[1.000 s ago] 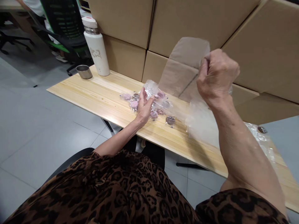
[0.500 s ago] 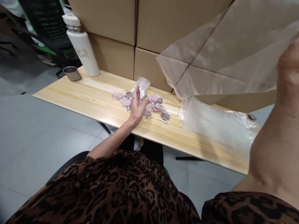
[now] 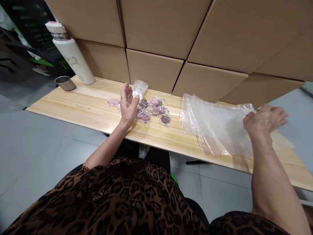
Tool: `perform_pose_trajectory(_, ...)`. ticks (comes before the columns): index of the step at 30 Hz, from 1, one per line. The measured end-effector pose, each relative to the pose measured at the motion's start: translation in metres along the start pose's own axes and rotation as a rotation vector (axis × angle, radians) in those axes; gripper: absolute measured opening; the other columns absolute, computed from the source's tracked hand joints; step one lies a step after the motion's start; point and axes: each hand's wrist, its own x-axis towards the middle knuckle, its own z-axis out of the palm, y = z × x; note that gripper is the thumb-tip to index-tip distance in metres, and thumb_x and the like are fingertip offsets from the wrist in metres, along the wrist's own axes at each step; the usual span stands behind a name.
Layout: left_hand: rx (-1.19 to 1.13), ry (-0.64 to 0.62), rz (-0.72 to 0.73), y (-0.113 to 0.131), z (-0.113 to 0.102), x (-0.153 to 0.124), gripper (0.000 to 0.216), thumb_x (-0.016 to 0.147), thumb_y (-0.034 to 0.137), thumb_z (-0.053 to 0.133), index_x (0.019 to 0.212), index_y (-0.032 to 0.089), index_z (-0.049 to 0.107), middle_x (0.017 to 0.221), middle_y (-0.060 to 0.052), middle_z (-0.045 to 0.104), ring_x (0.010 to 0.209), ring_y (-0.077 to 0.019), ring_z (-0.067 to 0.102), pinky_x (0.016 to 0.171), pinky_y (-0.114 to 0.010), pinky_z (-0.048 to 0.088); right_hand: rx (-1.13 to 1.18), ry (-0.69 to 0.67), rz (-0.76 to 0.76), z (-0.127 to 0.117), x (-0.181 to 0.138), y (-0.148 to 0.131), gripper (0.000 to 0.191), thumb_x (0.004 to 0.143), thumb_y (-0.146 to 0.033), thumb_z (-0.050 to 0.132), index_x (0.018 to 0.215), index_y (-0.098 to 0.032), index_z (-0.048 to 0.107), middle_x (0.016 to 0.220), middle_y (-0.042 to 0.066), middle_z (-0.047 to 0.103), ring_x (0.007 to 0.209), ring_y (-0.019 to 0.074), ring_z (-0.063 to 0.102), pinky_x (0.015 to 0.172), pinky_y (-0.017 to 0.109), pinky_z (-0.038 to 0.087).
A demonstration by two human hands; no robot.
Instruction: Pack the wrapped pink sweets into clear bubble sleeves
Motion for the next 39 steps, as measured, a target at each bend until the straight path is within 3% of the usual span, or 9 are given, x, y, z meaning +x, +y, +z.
perform_pose_trajectory(2, 0.038, 0.0, 0.032, 0.001, -0.011, 0.014, 0.094, 0.09, 0.074, 0.065, 0.168, 0.037, 0.028, 0.176, -0.007, 0.037, 0.168, -0.0302, 0.029, 0.139, -0.052, 0.019, 0.013, -0.294, 0.091, 0.025, -0.015, 0.015, 0.025, 0.085, -0.045, 0.063, 0.071, -0.025, 0.065, 0.084, 0.02, 0.063, 0.092, 0.0389, 0.062, 0.084, 0.061, 0.043)
perform_pose_trajectory(5, 0.14, -0.027, 0.069, 0.0, -0.027, 0.044, 0.093, 0.088, 0.072, 0.07, 0.165, 0.034, 0.035, 0.174, -0.008, 0.04, 0.167, -0.0317, 0.031, 0.138, -0.052, 0.019, 0.129, -0.639, -0.067, 0.047, -0.031, 0.038, 0.01, 0.066, -0.037, 0.064, 0.063, -0.033, 0.056, 0.07, 0.01, 0.059, 0.067, 0.0314, 0.053, 0.074, 0.05, 0.042)
perform_pose_trajectory(9, 0.415, -0.123, -0.031, -0.005, -0.032, 0.089, 0.092, 0.081, 0.063, 0.082, 0.158, 0.028, 0.046, 0.169, -0.015, 0.047, 0.166, -0.0391, 0.031, 0.138, -0.059, 0.014, 0.098, -0.59, -0.079, 0.055, -0.032, 0.039, 0.014, 0.052, -0.032, 0.061, 0.064, -0.036, 0.053, 0.067, 0.009, 0.059, 0.06, 0.0325, 0.049, 0.068, 0.051, 0.039)
perform_pose_trajectory(13, 0.812, -0.259, -0.294, -0.011, -0.016, 0.112, 0.099, 0.069, 0.047, 0.092, 0.153, 0.017, 0.051, 0.161, -0.025, 0.054, 0.16, -0.0495, 0.037, 0.133, -0.071, 0.015, 0.13, -0.536, -0.105, 0.043, -0.039, 0.001, 0.012, 0.059, -0.036, 0.06, 0.069, -0.035, 0.054, 0.078, 0.012, 0.064, 0.074, 0.0376, 0.061, 0.074, 0.053, 0.044)
perform_pose_trajectory(16, 0.934, -0.316, -0.349, -0.018, -0.004, 0.114, 0.102, 0.062, 0.032, 0.096, 0.152, 0.014, 0.051, 0.155, -0.027, 0.058, 0.156, -0.0494, 0.044, 0.132, -0.071, 0.021, 0.268, -0.489, -0.231, 0.025, -0.052, -0.03, 0.01, 0.067, -0.04, 0.059, 0.074, -0.034, 0.056, 0.079, 0.011, 0.064, 0.076, 0.0369, 0.063, 0.08, 0.056, 0.049)
perform_pose_trajectory(24, 0.714, -0.231, -0.09, -0.024, -0.01, 0.111, 0.077, 0.063, 0.017, 0.094, 0.132, 0.023, 0.062, 0.149, -0.014, 0.06, 0.15, -0.0416, 0.048, 0.131, -0.06, 0.032, 0.632, -0.511, -0.289, -0.004, -0.071, -0.104, 0.019, 0.082, -0.048, 0.065, 0.089, -0.03, 0.07, 0.097, 0.011, 0.075, 0.079, 0.0298, 0.066, 0.082, 0.051, 0.053)
perform_pose_trajectory(30, 0.449, -0.315, 0.228, 0.016, -0.022, 0.09, 0.054, 0.07, 0.033, 0.09, 0.119, 0.03, 0.067, 0.139, -0.009, 0.065, 0.153, -0.0417, 0.044, 0.136, -0.061, 0.016, 1.201, -0.677, -0.03, -0.015, -0.082, -0.177, 0.043, 0.077, -0.059, 0.08, 0.103, -0.025, 0.071, 0.096, 0.007, 0.073, 0.079, 0.0212, 0.066, 0.066, 0.035, 0.054)
perform_pose_trajectory(36, 0.043, -0.479, 0.099, 0.04, -0.032, 0.046, 0.009, 0.082, 0.032, 0.077, 0.088, 0.029, 0.071, 0.111, -0.007, 0.074, 0.147, -0.0334, 0.056, 0.139, -0.055, 0.007, 1.482, -0.987, 0.051, -0.043, -0.092, -0.218, 0.068, 0.067, -0.071, 0.088, 0.117, -0.03, 0.067, 0.118, 0.005, 0.073, 0.089, 0.0205, 0.071, 0.066, 0.033, 0.06)
perform_pose_trajectory(39, 0.056, -0.6, 0.141, 0.036, -0.035, 0.036, 0.011, 0.078, 0.03, 0.081, 0.086, 0.03, 0.073, 0.112, -0.005, 0.076, 0.141, -0.0305, 0.062, 0.141, -0.049, 0.004, 1.429, -0.945, -0.047, -0.048, -0.101, -0.225, 0.063, 0.068, -0.069, 0.089, 0.115, -0.031, 0.071, 0.115, 0.004, 0.076, 0.095, 0.0224, 0.073, 0.074, 0.037, 0.062)
